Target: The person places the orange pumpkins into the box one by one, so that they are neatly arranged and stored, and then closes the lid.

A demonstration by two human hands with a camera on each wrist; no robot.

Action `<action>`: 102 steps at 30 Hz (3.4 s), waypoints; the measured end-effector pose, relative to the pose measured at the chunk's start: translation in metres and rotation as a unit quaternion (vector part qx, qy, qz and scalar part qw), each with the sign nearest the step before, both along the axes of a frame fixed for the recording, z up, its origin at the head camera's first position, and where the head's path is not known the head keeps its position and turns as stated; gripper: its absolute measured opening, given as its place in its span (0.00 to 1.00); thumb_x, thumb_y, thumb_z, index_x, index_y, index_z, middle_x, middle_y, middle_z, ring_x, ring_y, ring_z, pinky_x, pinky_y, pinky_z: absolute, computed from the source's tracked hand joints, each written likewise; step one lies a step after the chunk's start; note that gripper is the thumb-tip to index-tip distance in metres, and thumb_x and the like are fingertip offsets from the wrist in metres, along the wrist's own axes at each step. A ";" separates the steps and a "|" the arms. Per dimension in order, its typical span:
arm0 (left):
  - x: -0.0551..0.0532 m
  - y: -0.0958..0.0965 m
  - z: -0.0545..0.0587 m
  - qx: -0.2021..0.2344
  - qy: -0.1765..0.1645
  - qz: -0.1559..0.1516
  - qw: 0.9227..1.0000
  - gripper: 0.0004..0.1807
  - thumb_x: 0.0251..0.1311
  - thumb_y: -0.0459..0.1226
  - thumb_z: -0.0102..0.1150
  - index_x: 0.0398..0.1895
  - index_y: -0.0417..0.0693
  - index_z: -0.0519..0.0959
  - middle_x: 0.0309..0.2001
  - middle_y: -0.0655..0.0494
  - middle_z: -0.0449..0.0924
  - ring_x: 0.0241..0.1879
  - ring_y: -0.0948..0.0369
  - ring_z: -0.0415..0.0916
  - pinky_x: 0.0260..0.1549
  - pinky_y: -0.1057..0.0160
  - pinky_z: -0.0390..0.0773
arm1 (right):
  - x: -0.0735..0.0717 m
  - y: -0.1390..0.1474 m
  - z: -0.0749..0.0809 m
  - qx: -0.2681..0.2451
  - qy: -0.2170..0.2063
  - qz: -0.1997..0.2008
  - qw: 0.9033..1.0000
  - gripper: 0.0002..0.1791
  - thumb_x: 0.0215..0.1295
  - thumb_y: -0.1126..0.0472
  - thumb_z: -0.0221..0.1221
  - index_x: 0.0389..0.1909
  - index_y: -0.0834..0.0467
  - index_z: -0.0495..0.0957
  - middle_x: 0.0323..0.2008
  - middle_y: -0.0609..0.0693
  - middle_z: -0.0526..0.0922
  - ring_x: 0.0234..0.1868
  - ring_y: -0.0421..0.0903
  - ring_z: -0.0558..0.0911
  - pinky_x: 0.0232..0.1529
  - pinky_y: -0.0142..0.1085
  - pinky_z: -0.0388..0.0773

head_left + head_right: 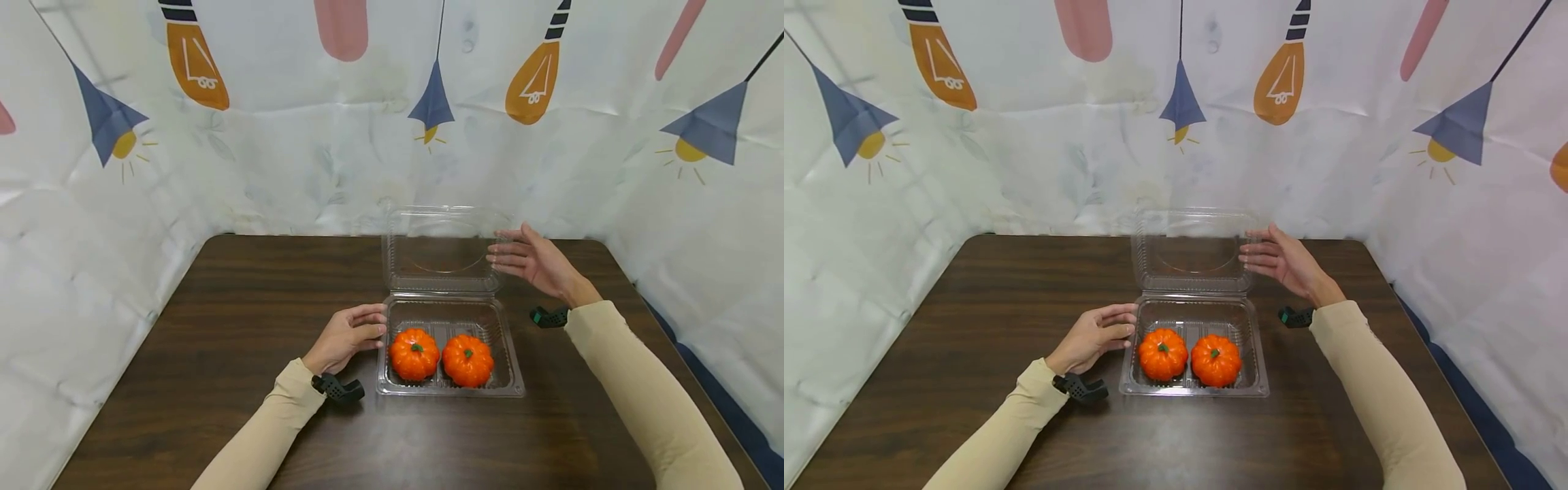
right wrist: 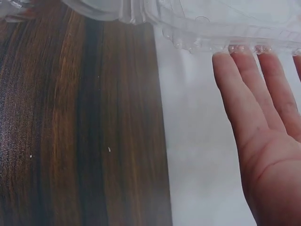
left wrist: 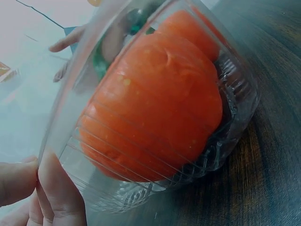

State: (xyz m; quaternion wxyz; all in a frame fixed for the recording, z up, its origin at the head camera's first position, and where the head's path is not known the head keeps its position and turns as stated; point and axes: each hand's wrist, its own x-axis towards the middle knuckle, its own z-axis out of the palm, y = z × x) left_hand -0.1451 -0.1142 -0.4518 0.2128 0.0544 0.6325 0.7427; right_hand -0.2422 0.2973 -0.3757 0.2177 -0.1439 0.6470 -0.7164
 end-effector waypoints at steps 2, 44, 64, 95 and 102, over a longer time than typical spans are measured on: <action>0.001 0.001 0.000 0.001 -0.001 0.003 1.000 0.31 0.66 0.27 0.61 0.72 0.30 0.67 0.49 0.53 0.78 0.39 0.65 0.81 0.40 0.67 0.89 | 0.002 0.000 0.003 0.009 0.004 -0.001 1.000 0.43 0.82 0.37 0.35 0.80 0.68 0.52 0.61 0.45 0.82 0.62 0.43 0.85 0.63 0.35 0.83; 0.001 0.000 -0.001 -0.005 -0.001 -0.006 1.000 0.32 0.68 0.29 0.62 0.74 0.32 0.66 0.52 0.51 0.77 0.40 0.66 0.82 0.42 0.68 0.89 | 0.031 -0.004 0.062 0.323 0.065 0.093 0.940 0.40 0.84 0.39 0.37 0.71 0.71 0.69 0.82 0.68 0.49 0.82 0.70 0.47 0.78 0.73 0.46; 0.001 -0.001 -0.003 0.005 0.001 -0.008 1.000 0.32 0.69 0.30 0.62 0.74 0.33 0.66 0.53 0.50 0.76 0.40 0.65 0.81 0.43 0.68 0.89 | 0.056 -0.007 0.053 0.375 0.196 0.160 0.892 0.28 0.85 0.51 0.37 0.79 0.56 0.63 0.79 0.59 0.63 0.78 0.66 0.64 0.65 0.57 0.75; 0.001 0.000 -0.005 0.005 0.001 -0.002 1.000 0.33 0.69 0.28 0.59 0.75 0.30 0.62 0.54 0.53 0.76 0.41 0.66 0.82 0.42 0.69 0.88 | 0.096 -0.013 0.033 0.440 0.341 0.126 0.821 0.31 0.81 0.53 0.48 0.80 0.58 0.59 0.79 0.53 0.64 0.75 0.52 0.73 0.73 0.57 0.71; 0.001 0.000 -0.004 0.000 0.005 -0.003 1.000 0.32 0.70 0.30 0.60 0.75 0.31 0.64 0.55 0.53 0.75 0.43 0.65 0.82 0.43 0.70 0.88 | 0.104 -0.013 0.027 0.457 0.376 0.116 0.798 0.35 0.78 0.52 0.52 0.81 0.57 0.57 0.80 0.55 0.63 0.75 0.52 0.73 0.72 0.58 0.71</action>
